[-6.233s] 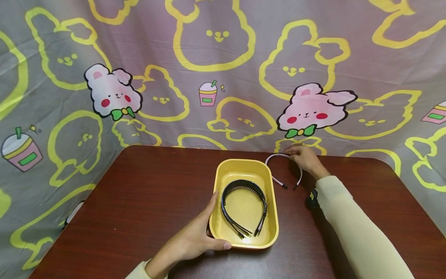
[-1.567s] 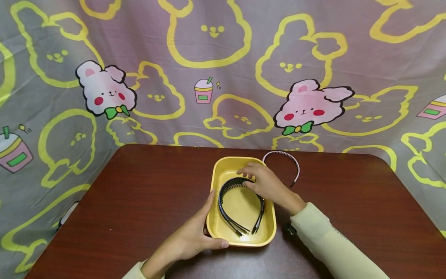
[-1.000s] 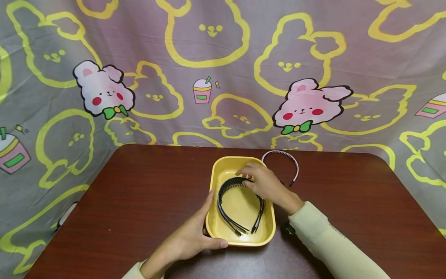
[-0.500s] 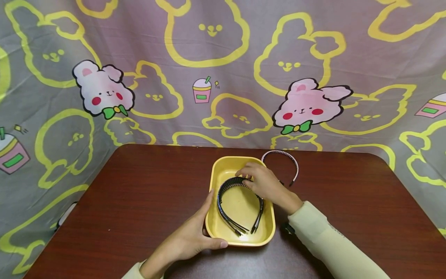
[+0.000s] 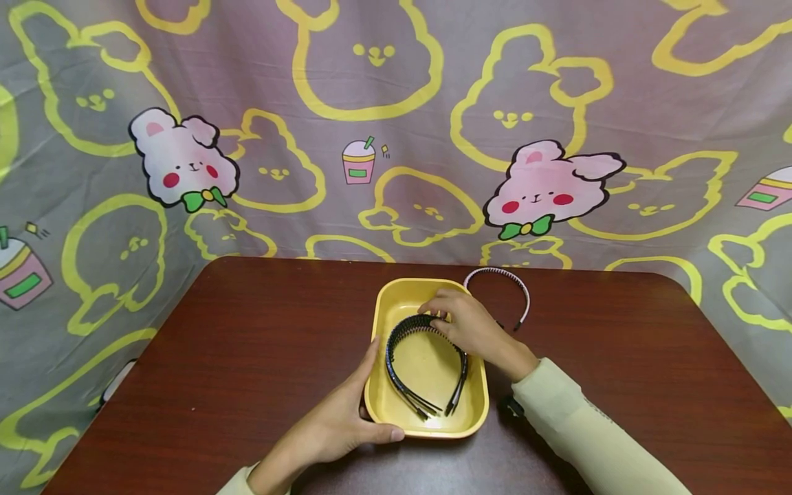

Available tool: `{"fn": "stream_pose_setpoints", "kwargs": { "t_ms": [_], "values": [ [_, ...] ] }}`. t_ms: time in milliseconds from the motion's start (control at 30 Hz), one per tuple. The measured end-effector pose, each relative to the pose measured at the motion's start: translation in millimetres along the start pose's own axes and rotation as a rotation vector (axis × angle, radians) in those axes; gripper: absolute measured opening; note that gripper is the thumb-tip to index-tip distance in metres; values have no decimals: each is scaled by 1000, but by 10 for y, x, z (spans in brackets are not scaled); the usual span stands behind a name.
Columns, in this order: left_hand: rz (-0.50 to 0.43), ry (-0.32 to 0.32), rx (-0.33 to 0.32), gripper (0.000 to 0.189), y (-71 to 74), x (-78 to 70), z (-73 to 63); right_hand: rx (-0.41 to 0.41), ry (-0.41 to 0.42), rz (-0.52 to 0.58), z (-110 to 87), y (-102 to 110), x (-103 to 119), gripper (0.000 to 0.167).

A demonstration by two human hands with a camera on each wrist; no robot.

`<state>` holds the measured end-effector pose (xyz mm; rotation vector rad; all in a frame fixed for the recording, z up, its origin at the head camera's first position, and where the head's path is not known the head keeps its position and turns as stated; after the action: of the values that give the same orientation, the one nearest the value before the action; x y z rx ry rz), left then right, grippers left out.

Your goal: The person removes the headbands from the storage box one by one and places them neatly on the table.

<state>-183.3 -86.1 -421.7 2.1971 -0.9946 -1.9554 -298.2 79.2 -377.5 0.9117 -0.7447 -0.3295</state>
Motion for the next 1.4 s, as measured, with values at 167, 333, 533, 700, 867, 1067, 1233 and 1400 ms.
{"fn": "stream_pose_setpoints", "kwargs": {
  "t_ms": [167, 333, 533, 700, 867, 1067, 1233, 1400],
  "values": [
    [-4, -3, -2, 133, -1, 5, 0, -11, 21, 26, 4, 4, -1, 26],
    [-10, -5, -5, 133, -2, 9, 4, -25, 33, 63, 14, 30, 4, 26],
    [-20, -3, -5, 133, -10, 9, 6, -31, 42, 83, 28, 59, 9, 23],
    [-16, -9, -9, 133, -10, -1, 8, -37, 34, 99, 36, 112, 0, 24],
    [-8, -11, -14, 134, -5, -3, 12, -51, 24, 92, 38, 197, -3, 26],
    [-13, -7, -15, 133, -3, 7, 10, -66, 7, 74, 38, 298, -14, 27],
    [-18, -5, -14, 133, -5, 10, 7, -75, -7, 46, 33, 380, -24, 29],
    [-12, -8, -15, 133, -7, 8, 9, -87, -18, 29, 24, 454, -41, 30]
  ]
}}
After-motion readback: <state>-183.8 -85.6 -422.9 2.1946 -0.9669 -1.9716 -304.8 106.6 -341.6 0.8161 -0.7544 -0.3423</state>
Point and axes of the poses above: each hand's wrist, its own z-axis towards the middle knuckle, its own y-axis out of the back of the hand, x = y × z, the point moved 9 cm from there along z, towards the middle knuckle, and after that the axes turned 4 degrees about y, right-handed, at the moved point
